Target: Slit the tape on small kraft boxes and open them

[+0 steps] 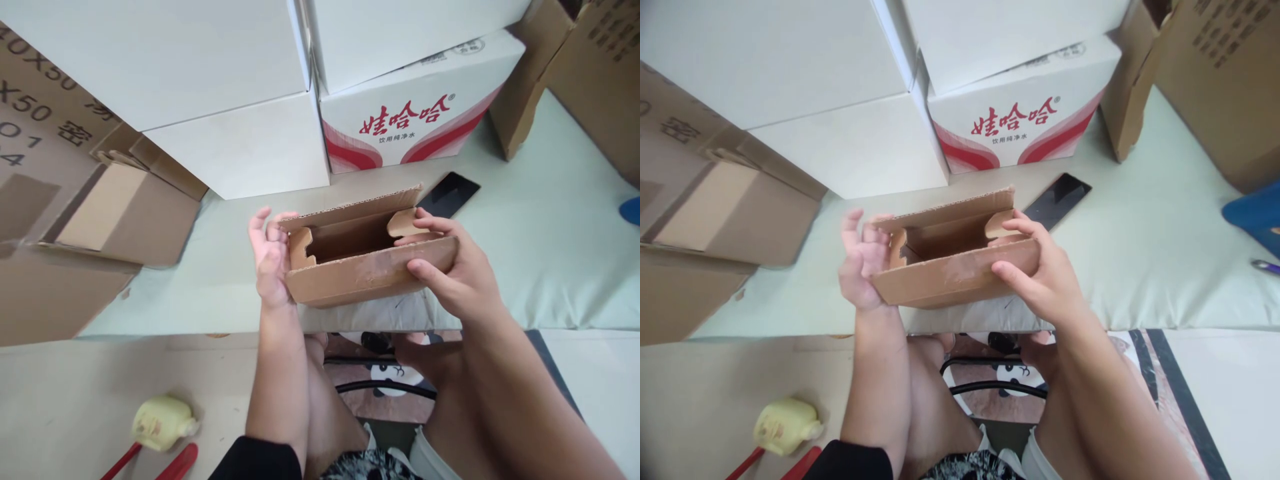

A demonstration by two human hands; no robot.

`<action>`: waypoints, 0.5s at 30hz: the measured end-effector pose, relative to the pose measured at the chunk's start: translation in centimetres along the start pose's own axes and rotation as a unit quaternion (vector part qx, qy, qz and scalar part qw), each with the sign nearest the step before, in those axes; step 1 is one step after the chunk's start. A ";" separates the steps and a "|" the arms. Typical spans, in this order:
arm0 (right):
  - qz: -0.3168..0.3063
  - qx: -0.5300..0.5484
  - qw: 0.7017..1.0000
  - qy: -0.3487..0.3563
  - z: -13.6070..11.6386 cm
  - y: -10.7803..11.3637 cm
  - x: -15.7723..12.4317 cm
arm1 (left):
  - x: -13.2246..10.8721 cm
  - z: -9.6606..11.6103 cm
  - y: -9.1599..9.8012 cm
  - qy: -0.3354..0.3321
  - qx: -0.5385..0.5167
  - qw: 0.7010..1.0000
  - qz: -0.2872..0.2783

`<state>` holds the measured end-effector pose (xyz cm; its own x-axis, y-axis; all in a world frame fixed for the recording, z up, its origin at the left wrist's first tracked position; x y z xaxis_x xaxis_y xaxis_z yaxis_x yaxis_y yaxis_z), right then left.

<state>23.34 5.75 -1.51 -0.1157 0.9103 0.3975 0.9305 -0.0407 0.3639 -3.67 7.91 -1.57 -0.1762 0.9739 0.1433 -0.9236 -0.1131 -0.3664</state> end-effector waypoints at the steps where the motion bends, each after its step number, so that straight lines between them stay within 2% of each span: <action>1: 0.003 0.003 1.000 -0.004 0.1 -0.1 -0.1 | 0.0 0.0 -0.1 0.001 0.019 1.000 -0.006; 6: 0.016 0.030 0.999 -0.002 0.1 0.0 -0.3 | 0.0 -0.3 0.1 -0.013 0.119 0.993 -0.019; 8: -0.009 0.039 0.999 0.017 -0.2 0.0 -0.2 | 0.1 -0.5 0.3 -0.014 0.130 0.991 -0.021; 11: -0.109 0.035 0.992 0.052 -1.1 -0.5 0.0 | 0.0 -0.3 0.3 -0.020 0.135 0.990 -0.035; 15: -0.260 0.023 0.958 0.118 -3.0 -1.5 -0.2 | 0.1 0.0 0.0 -0.017 0.124 0.991 -0.045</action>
<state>20.96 4.37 0.38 -0.6383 0.6834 0.3544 0.7396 0.4166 0.5286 -3.74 8.04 -1.55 -0.0967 0.9756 0.1971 -0.9907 -0.0752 -0.1138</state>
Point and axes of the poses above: each hand's wrist, its own x-axis towards the middle knuckle, its own y-axis out of the back of the hand, z = x × y, the point moved 8 cm from there along x, towards the middle knuckle, and after that the axes turned 10 degrees about y, right-handed, at the moved point
